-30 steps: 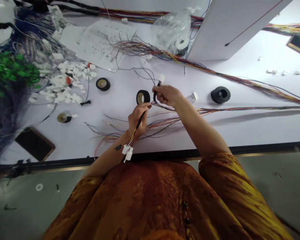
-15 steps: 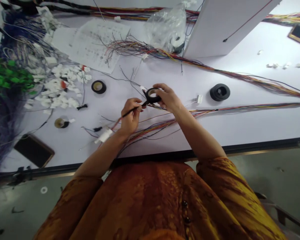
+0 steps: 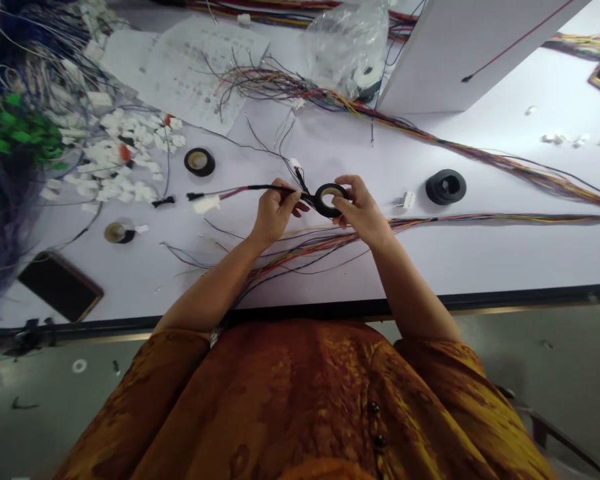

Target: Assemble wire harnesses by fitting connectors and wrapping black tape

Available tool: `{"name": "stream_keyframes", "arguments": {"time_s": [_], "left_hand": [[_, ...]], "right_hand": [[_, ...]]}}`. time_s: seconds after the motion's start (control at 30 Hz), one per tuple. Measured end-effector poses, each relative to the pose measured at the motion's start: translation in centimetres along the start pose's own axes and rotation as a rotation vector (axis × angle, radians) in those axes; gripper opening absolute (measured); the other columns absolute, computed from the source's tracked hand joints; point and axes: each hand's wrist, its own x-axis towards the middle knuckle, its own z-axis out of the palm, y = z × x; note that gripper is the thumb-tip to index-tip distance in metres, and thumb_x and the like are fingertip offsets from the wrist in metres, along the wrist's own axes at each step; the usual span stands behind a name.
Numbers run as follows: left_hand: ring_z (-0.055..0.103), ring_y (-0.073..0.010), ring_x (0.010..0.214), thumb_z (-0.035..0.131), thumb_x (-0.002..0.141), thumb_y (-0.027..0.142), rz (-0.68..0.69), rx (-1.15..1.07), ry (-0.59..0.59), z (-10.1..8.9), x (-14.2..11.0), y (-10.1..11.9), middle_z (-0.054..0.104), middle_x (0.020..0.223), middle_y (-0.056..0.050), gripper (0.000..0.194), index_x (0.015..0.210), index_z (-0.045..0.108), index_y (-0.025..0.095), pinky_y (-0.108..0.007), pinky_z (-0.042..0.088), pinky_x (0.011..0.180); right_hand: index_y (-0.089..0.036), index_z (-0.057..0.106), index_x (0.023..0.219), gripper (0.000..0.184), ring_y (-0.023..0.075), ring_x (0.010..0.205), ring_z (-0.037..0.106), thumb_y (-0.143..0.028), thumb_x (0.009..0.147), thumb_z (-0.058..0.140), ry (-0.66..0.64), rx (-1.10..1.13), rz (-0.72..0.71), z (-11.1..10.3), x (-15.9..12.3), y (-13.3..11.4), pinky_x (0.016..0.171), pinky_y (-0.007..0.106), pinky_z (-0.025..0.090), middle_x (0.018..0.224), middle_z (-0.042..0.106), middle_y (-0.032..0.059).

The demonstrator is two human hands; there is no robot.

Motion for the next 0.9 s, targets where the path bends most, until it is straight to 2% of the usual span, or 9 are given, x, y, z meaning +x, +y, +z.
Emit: {"name": "stream_keyframes", "arguments": {"time_s": [0.1, 0.2, 0.3, 0.43, 0.5, 0.57, 0.67, 0.8, 0.9], "left_hand": [[0.063, -0.0083, 0.045, 0.068, 0.086, 0.054, 0.033, 0.064, -0.01, -0.1, 0.1, 0.4, 0.072, 0.08, -0.002, 0.039, 0.087, 0.048, 0.02, -0.017, 0.042, 0.037], [0.05, -0.0039, 0.035, 0.066, 0.09, 0.049, 0.061, 0.146, -0.033, -0.3, 0.4, 1.0, 0.072, 0.08, 0.0, 0.033, 0.087, 0.048, 0.021, -0.017, 0.033, 0.031], [0.057, -0.0066, 0.041, 0.069, 0.089, 0.044, 0.035, 0.132, -0.085, -0.4, 0.7, 1.4, 0.069, 0.072, 0.002, 0.03, 0.087, 0.05, 0.021, -0.018, 0.044, 0.039], [0.071, -0.0151, 0.065, 0.079, 0.079, 0.03, -0.085, 0.019, -0.227, -0.3, 0.9, 1.8, 0.07, 0.073, 0.0, 0.027, 0.088, 0.057, 0.018, -0.028, 0.06, 0.063], [0.071, -0.0154, 0.066, 0.08, 0.077, 0.022, -0.125, -0.002, -0.25, -0.2, 0.8, 2.0, 0.071, 0.073, -0.002, 0.023, 0.084, 0.06, 0.016, -0.029, 0.061, 0.065], [0.069, -0.0146, 0.062, 0.078, 0.078, 0.019, -0.138, 0.0, -0.238, -0.2, 0.6, 2.1, 0.069, 0.068, -0.002, 0.019, 0.079, 0.06, 0.015, -0.029, 0.059, 0.063], [0.066, -0.0131, 0.058, 0.077, 0.079, 0.017, -0.109, 0.02, -0.232, -0.3, 0.4, 2.0, 0.065, 0.063, 0.0, 0.018, 0.076, 0.059, 0.016, -0.027, 0.057, 0.06], [0.065, -0.0126, 0.061, 0.078, 0.076, 0.02, -0.117, 0.045, -0.306, -0.5, 0.3, 1.8, 0.066, 0.067, 0.0, 0.014, 0.084, 0.067, 0.015, -0.026, 0.055, 0.062], [0.063, -0.012, 0.062, 0.079, 0.076, 0.027, -0.095, 0.097, -0.32, -0.6, 0.1, 1.5, 0.066, 0.069, -0.001, 0.016, 0.084, 0.072, 0.015, -0.026, 0.052, 0.061]], "right_hand": [[-0.026, 0.046, 0.129, 0.044, 0.0091, 0.05, 0.051, -0.022, 0.086, 0.055, -0.007, -0.062, -0.108, 1.4, -2.1, -0.1, 0.048, 0.026, 0.045, 0.078, 0.055, -0.0022], [-0.025, 0.051, 0.126, 0.04, 0.0103, 0.056, 0.052, -0.023, 0.086, 0.056, 0.001, -0.103, -0.18, 2.6, -3.5, 0.7, 0.053, 0.026, 0.048, 0.075, 0.056, -0.0023], [-0.024, 0.055, 0.121, 0.034, 0.0093, 0.053, 0.05, -0.028, 0.087, 0.056, 0.011, -0.046, -0.137, 2.0, -3.3, 1.3, 0.049, 0.025, 0.044, 0.08, 0.06, -0.0004], [-0.023, 0.064, 0.114, 0.03, 0.0088, 0.05, 0.047, -0.038, 0.091, 0.053, -0.022, -0.029, -0.023, -0.9, -1.5, 0.6, 0.044, 0.025, 0.04, 0.085, 0.063, 0.0026], [-0.021, 0.068, 0.104, 0.025, 0.0127, 0.062, 0.054, -0.038, 0.089, 0.057, -0.038, -0.188, -0.089, -1.7, -0.7, 0.0, 0.054, 0.028, 0.047, 0.088, 0.064, 0.0048], [-0.02, 0.069, 0.1, 0.026, 0.0187, 0.082, 0.061, -0.039, 0.083, 0.066, -0.072, -0.365, -0.218, -1.7, -0.2, -0.3, 0.073, 0.034, 0.052, 0.097, 0.066, 0.0075], [-0.02, 0.064, 0.108, 0.038, 0.0229, 0.099, 0.06, -0.038, 0.077, 0.073, -0.151, -0.509, -0.372, -0.5, 0.2, -0.2, 0.089, 0.039, 0.048, 0.109, 0.064, 0.01], [-0.018, 0.058, 0.098, 0.029, 0.0196, 0.086, 0.056, -0.035, 0.076, 0.069, -0.225, -0.558, -0.341, 0.6, 0.2, 0.2, 0.078, 0.034, 0.046, 0.096, 0.062, 0.0069], [-0.019, 0.054, 0.099, 0.036, 0.018, 0.08, 0.054, -0.043, 0.078, 0.069, -0.303, -0.499, -0.268, 0.5, 0.1, 0.3, 0.073, 0.032, 0.044, 0.09, 0.06, 0.0044]]}}
